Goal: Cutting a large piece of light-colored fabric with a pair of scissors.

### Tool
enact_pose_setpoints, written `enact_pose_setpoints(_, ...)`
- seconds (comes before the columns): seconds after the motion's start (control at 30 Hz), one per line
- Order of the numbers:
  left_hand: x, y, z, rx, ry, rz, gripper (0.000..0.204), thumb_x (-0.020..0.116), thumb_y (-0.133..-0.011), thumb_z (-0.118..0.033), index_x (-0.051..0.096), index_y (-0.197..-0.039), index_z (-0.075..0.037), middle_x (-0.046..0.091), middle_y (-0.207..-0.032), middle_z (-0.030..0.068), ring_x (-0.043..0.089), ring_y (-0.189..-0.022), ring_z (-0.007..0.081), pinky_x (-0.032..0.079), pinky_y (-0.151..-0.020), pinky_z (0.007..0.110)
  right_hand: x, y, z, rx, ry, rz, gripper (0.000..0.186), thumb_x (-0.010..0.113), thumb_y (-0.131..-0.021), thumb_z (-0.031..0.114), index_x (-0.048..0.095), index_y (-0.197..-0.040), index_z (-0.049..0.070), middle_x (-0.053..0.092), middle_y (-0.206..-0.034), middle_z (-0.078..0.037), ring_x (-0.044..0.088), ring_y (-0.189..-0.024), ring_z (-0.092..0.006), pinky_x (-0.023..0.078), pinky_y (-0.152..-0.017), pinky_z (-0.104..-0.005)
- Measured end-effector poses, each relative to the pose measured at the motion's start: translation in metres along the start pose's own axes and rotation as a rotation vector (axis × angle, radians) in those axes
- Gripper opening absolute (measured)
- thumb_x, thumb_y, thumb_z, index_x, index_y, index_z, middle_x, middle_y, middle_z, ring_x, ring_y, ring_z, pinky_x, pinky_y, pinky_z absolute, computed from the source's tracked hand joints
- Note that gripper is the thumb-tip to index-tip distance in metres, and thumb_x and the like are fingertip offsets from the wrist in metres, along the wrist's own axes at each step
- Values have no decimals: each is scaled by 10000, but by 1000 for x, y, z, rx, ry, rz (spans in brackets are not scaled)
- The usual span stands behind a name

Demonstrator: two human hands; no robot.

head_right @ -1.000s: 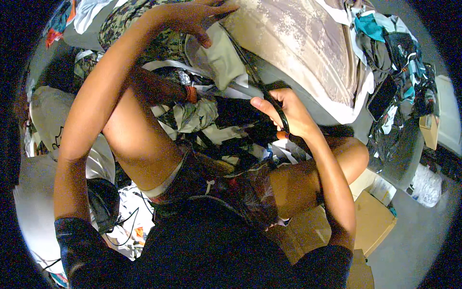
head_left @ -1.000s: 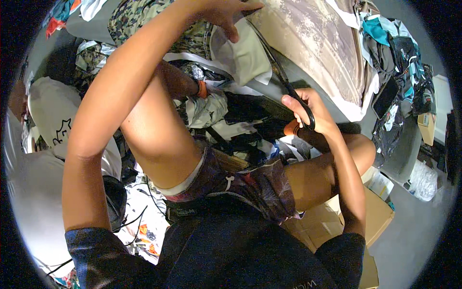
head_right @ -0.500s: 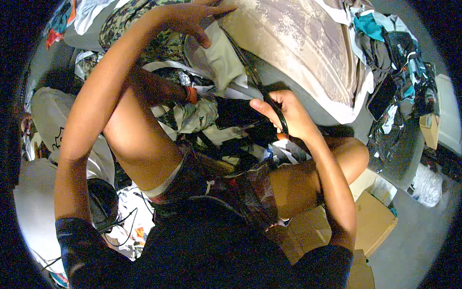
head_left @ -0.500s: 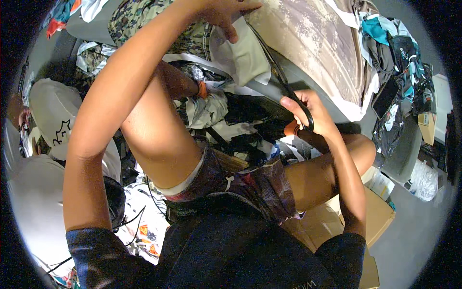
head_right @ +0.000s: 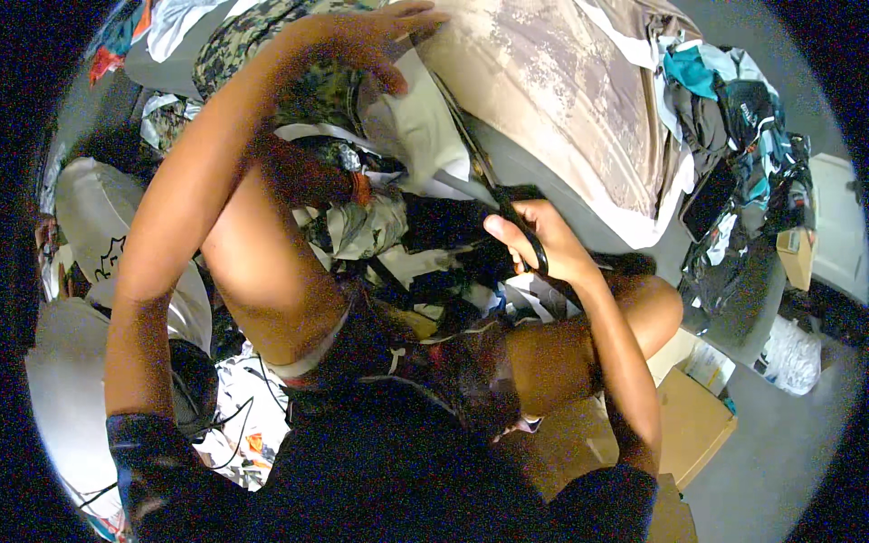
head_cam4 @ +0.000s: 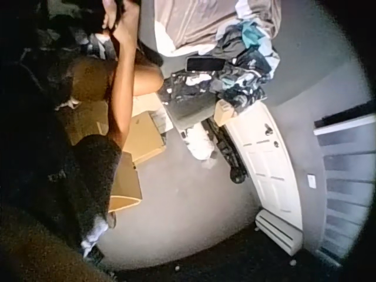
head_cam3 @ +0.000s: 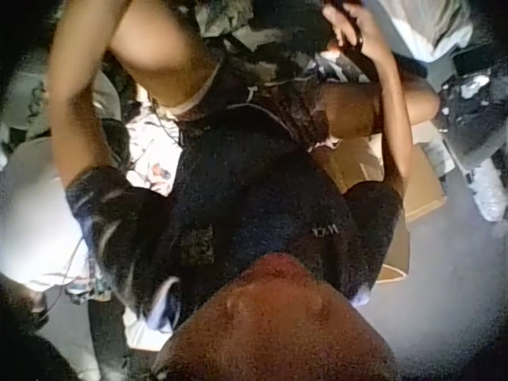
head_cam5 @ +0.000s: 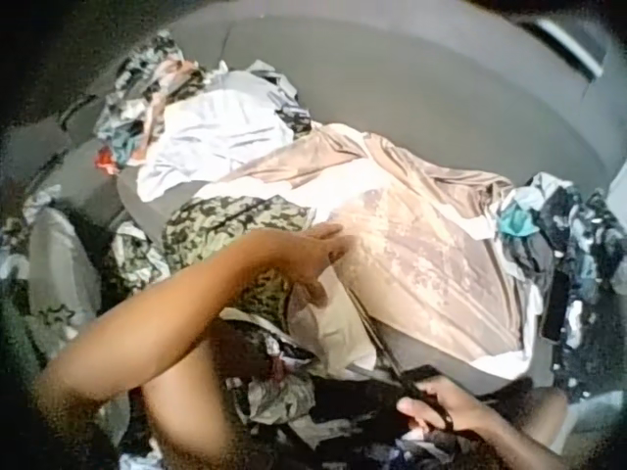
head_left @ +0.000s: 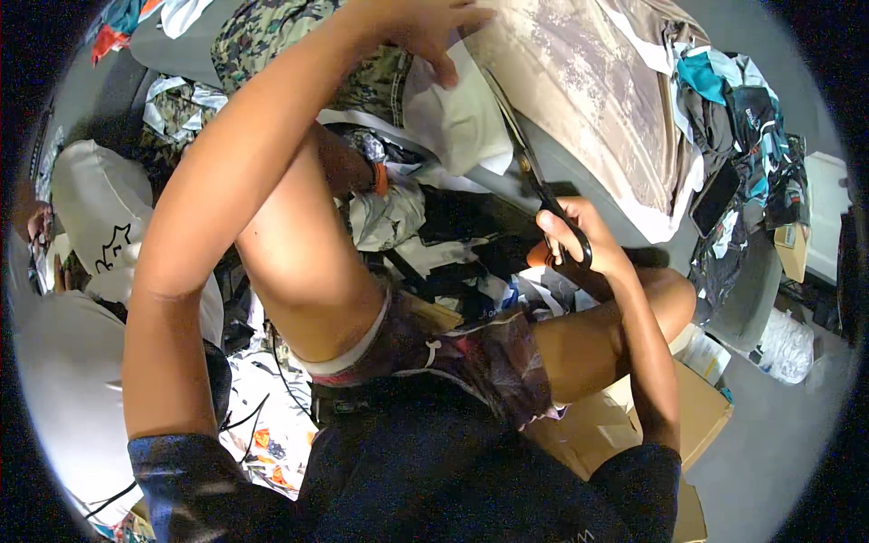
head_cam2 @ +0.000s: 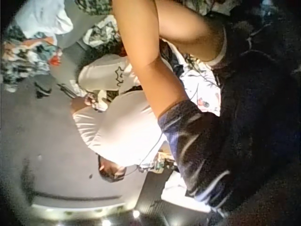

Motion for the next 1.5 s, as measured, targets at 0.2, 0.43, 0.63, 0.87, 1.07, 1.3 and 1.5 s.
enact_pose_setpoints(0.2, -6, 11, 7, 103, 0, -470, 698, 765, -559, -139, 452, -1182, -121, 374, -1275, 99, 375, -1177, 307, 357, -985, 380, 3, -14, 15, 22, 57, -1, 419, 578, -888, 386, 495, -618, 76, 492, -506, -22, 449, -407, -102, 375, -423, -222)
enact_pose_setpoints(0.43, -17, 17, 3, 113, -33, -632, 611, 766, -551, -31, 547, -1114, -123, 477, -1203, 71, 455, -1103, 288, 398, -960, 363, 2, -23, 22, 23, 108, -37, 406, 565, -889, 370, 499, -624, 70, 503, -503, -32, 446, -396, -106, 367, -420, -218)
enact_pose_setpoints(0.63, 1, -5, 13, -61, -141, 25, 1219, 799, -544, -566, 151, -1489, -150, 34, -1541, 172, 145, -1399, 339, 199, -1126, 405, 4, -24, 29, 57, 121, -74, 397, 565, -886, 347, 495, -613, 67, 492, -484, -33, 444, -389, -111, 370, -416, -221)
enact_pose_setpoints(0.87, 3, -6, 15, -103, -175, 44, 1243, 798, -516, -592, 152, -1490, -170, 17, -1545, 159, 143, -1400, 340, 198, -1127, 416, 4, -26, 35, 77, 126, -92, 406, 563, -887, 338, 493, -597, 63, 486, -473, -34, 449, -388, -115, 377, -418, -222)
enact_pose_setpoints(1.07, 2, -9, 16, -102, -179, 37, 1258, 802, -496, -595, 153, -1489, -176, 20, -1544, 163, 138, -1399, 349, 196, -1128, 420, 5, -24, 35, 79, 141, -110, 428, 563, -890, 344, 489, -577, 63, 486, -474, -36, 449, -383, -118, 378, -417, -218)
enact_pose_setpoints(1.3, 4, -11, 18, -107, -183, 57, 1268, 804, -483, -599, 155, -1489, -179, 22, -1543, 168, 133, -1398, 358, 193, -1129, 428, 11, -22, 41, 106, 99, -125, 440, 563, -894, 351, 487, -568, 65, 484, -476, -36, 443, -377, -117, 375, -413, -220)
enact_pose_setpoints(1.5, 3, -10, 17, -109, -187, 58, 1273, 802, -482, -607, 150, -1490, -184, 20, -1543, 170, 131, -1396, 365, 188, -1129, 433, 14, -19, 39, 124, 63, -145, 443, 560, -897, 350, 482, -567, 65, 480, -477, -36, 435, -374, -113, 372, -408, -222)
Point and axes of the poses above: each hand's wrist, its own y-axis away from the middle knuckle, its own x-axis out of the palm, z = x × y, the point moved 9 cm from there along -y, towards the middle knuckle
